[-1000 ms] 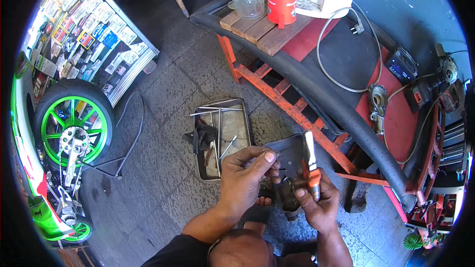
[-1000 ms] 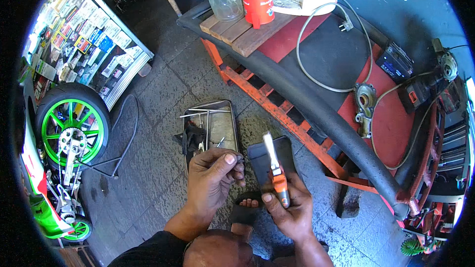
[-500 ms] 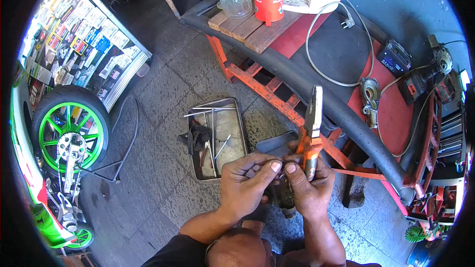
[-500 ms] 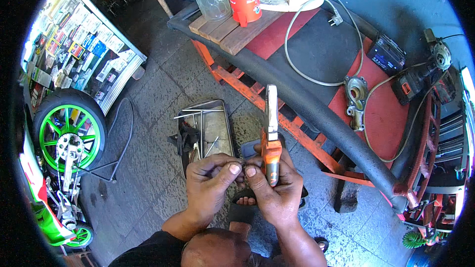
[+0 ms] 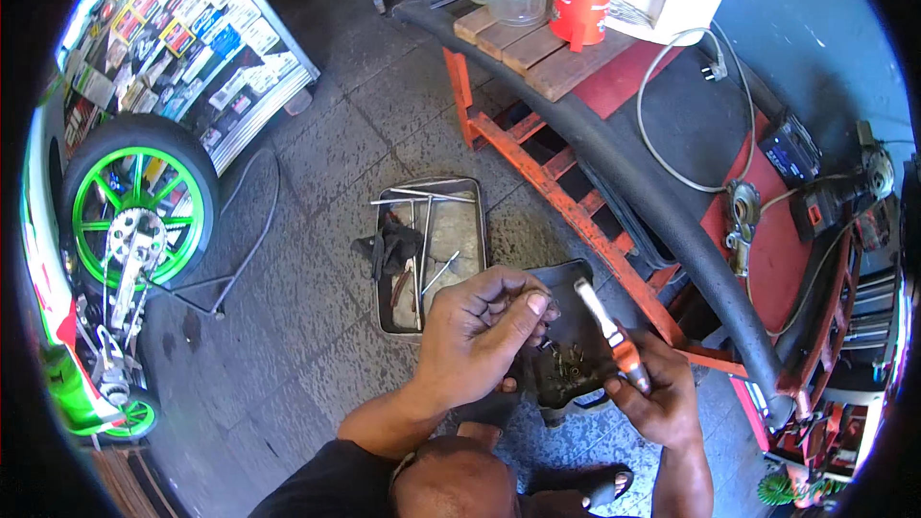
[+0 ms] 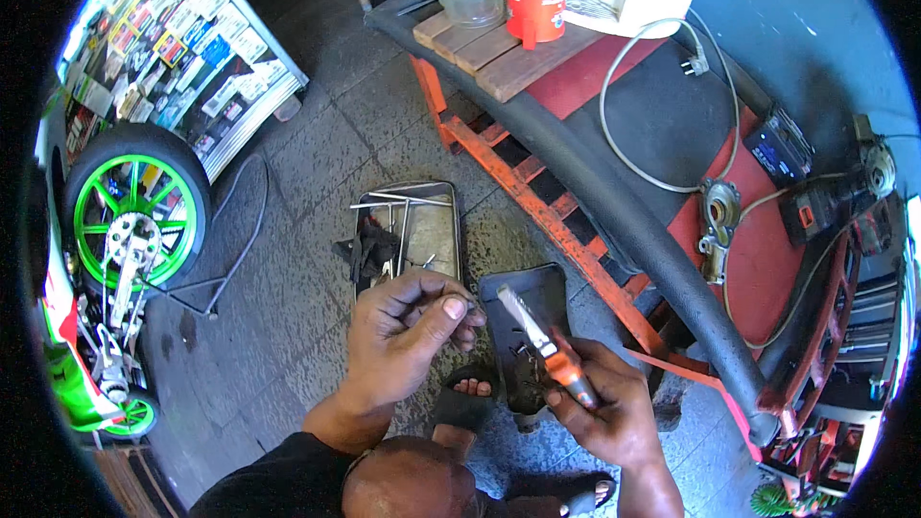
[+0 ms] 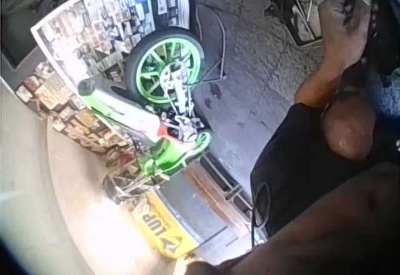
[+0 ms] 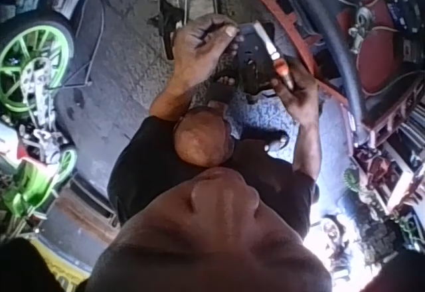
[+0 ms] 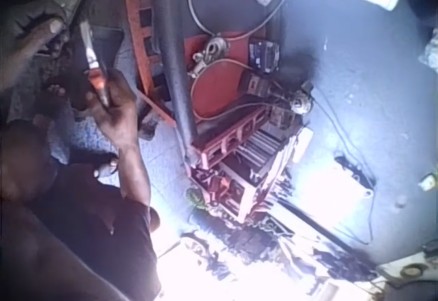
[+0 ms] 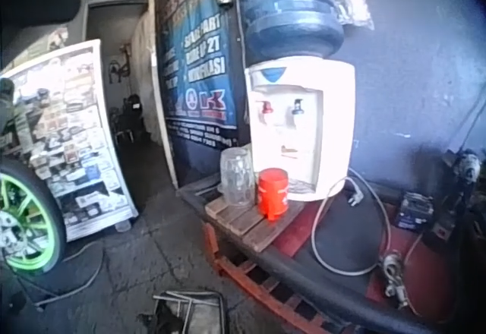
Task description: The recorder is inspecting and cleaning motorcycle carburetor and engine components.
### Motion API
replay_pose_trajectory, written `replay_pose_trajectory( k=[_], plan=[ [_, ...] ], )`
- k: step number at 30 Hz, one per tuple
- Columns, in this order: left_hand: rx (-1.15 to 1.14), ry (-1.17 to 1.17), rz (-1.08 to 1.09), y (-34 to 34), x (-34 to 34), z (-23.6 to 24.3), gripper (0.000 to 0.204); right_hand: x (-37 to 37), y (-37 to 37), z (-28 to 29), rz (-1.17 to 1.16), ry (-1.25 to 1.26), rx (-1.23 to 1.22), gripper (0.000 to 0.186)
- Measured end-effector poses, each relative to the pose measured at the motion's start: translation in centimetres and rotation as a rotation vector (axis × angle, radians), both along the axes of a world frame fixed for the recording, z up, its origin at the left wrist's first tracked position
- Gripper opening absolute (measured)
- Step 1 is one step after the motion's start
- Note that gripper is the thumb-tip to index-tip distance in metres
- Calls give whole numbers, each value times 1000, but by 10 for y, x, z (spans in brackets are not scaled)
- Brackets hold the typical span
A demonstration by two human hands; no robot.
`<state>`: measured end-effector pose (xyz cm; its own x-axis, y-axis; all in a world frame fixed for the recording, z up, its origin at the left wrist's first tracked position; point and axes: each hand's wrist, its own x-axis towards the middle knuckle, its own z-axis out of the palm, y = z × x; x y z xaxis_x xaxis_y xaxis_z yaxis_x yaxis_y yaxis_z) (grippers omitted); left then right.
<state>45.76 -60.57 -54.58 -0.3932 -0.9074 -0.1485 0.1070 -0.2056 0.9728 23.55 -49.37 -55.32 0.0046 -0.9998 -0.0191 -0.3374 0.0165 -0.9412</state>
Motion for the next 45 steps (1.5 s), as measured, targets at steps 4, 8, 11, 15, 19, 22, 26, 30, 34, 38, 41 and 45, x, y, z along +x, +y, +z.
replay_pose_trajectory(
  k=[4, 8, 11, 15, 19, 22, 26, 30, 34, 38, 41, 45],
  plan=[
    [-115, -124, -71, -2, 1, -2, 16, -6, 11, 0, 4, 109, 19, 40],
    [-185, -178, -92, -2, 1, -2, 16, -6, 10, 2, 86, 180, -38, 39],
    [-222, -206, -107, -3, 2, -1, 16, -7, 10, 3, 105, 174, -25, 38],
    [-204, -229, -138, -2, 3, 0, 17, -8, 12, 3, 84, 178, -3, 37],
    [-165, -238, -207, -4, 4, 2, 19, -7, 13, 3, 73, 199, -3, 37],
    [-161, -268, -215, -5, 4, 3, 20, -5, 13, 2, 35, 172, 22, 38],
    [-188, -275, -214, -7, 4, 5, 21, -4, 14, 1, 28, 188, 13, 39],
    [-199, -280, -189, -6, 3, 6, 20, -5, 14, 1, 33, 192, 36, 40],
    [-253, -301, -185, -7, 4, 4, 21, -4, 12, 1, 38, 203, 19, 39],
    [-441, -357, -201, -10, 3, -2, 27, -3, 12, 0, 43, 230, -10, 37],
    [-515, -368, -225, -11, 2, -7, 26, -2, 13, -1, 69, 287, -43, 34],
    [-476, -276, -183, -5, -5, -12, 24, 2, 17, -6, 55, 279, -56, 35]
  ],
)
